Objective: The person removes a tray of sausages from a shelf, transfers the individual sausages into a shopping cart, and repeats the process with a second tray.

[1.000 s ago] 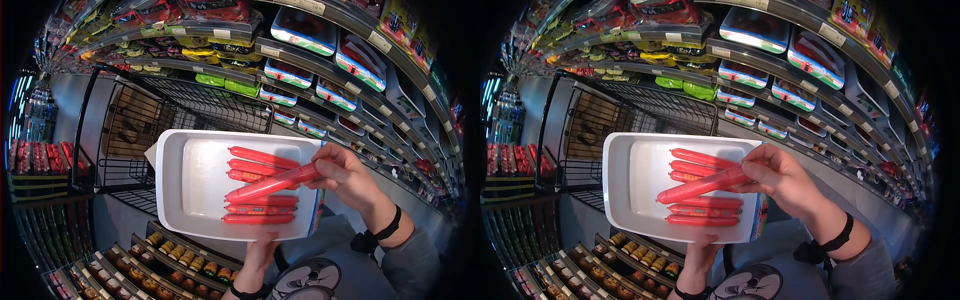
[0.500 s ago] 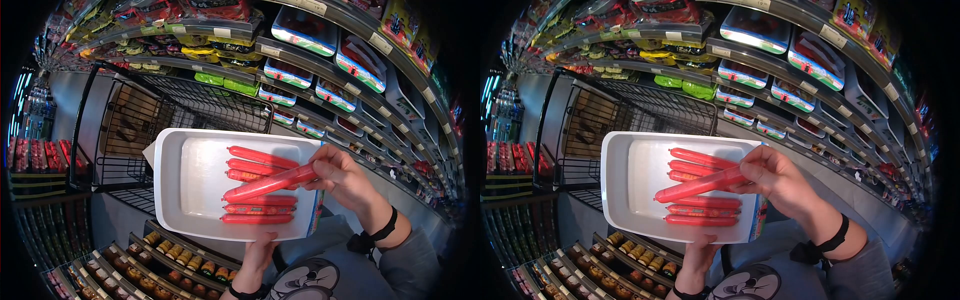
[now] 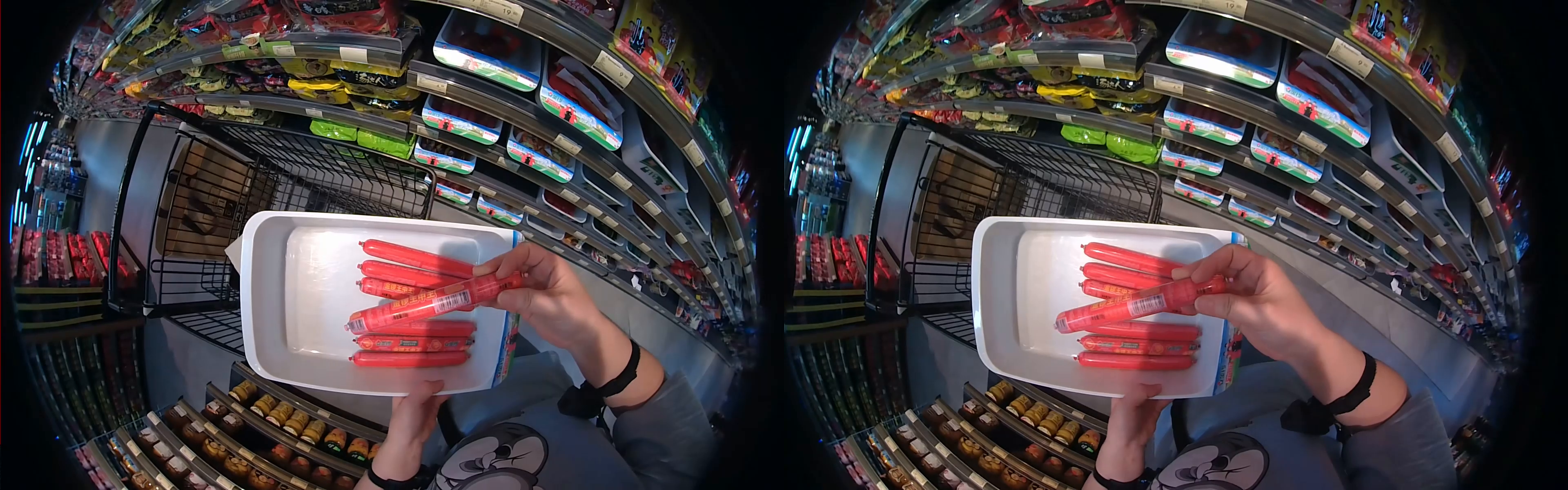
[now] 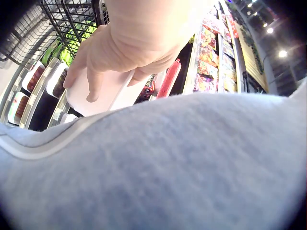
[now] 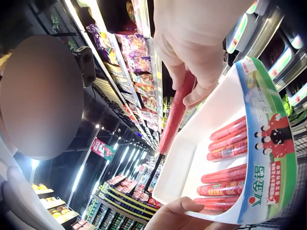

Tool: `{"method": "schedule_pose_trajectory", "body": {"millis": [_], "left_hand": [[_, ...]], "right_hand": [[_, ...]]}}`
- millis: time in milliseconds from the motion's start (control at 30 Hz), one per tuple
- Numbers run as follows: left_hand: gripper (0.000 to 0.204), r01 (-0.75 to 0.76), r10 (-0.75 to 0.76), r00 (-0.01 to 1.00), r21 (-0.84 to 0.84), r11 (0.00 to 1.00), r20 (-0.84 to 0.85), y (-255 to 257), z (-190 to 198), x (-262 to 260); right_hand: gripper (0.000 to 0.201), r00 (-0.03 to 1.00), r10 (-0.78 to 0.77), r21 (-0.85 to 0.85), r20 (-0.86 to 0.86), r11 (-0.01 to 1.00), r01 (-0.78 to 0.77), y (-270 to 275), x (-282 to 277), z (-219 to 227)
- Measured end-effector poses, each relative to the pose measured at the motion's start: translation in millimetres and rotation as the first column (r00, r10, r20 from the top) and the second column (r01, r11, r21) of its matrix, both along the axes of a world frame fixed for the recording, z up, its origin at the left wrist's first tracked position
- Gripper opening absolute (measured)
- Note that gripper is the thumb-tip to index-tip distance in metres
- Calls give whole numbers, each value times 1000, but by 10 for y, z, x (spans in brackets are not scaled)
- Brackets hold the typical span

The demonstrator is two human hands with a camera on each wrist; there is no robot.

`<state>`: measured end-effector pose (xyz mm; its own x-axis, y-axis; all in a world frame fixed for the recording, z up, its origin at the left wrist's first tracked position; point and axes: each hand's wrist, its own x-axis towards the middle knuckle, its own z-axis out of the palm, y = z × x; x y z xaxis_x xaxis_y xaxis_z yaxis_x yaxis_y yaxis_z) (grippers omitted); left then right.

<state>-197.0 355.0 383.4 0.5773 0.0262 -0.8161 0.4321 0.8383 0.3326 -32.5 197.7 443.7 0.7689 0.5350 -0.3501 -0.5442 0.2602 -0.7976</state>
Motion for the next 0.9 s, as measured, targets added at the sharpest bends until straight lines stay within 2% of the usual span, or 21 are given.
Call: {"method": "schedule_pose_trajectory", "body": {"millis": [467, 633, 900], "left_hand": [[39, -6, 6, 1000, -1, 1000, -29, 25, -2, -1], [39, -10, 11, 1000, -33, 999, 29, 36, -22, -19], [38, 0, 1, 1000, -40, 999, 20, 46, -42, -39]], "right_hand": [[31, 998, -44, 78, 48, 996, 40, 19, -11, -66], [31, 997, -67, 86, 27, 994, 64, 45, -9, -90], [29, 998, -62, 135, -4, 989, 62, 57, 9, -82]]}}
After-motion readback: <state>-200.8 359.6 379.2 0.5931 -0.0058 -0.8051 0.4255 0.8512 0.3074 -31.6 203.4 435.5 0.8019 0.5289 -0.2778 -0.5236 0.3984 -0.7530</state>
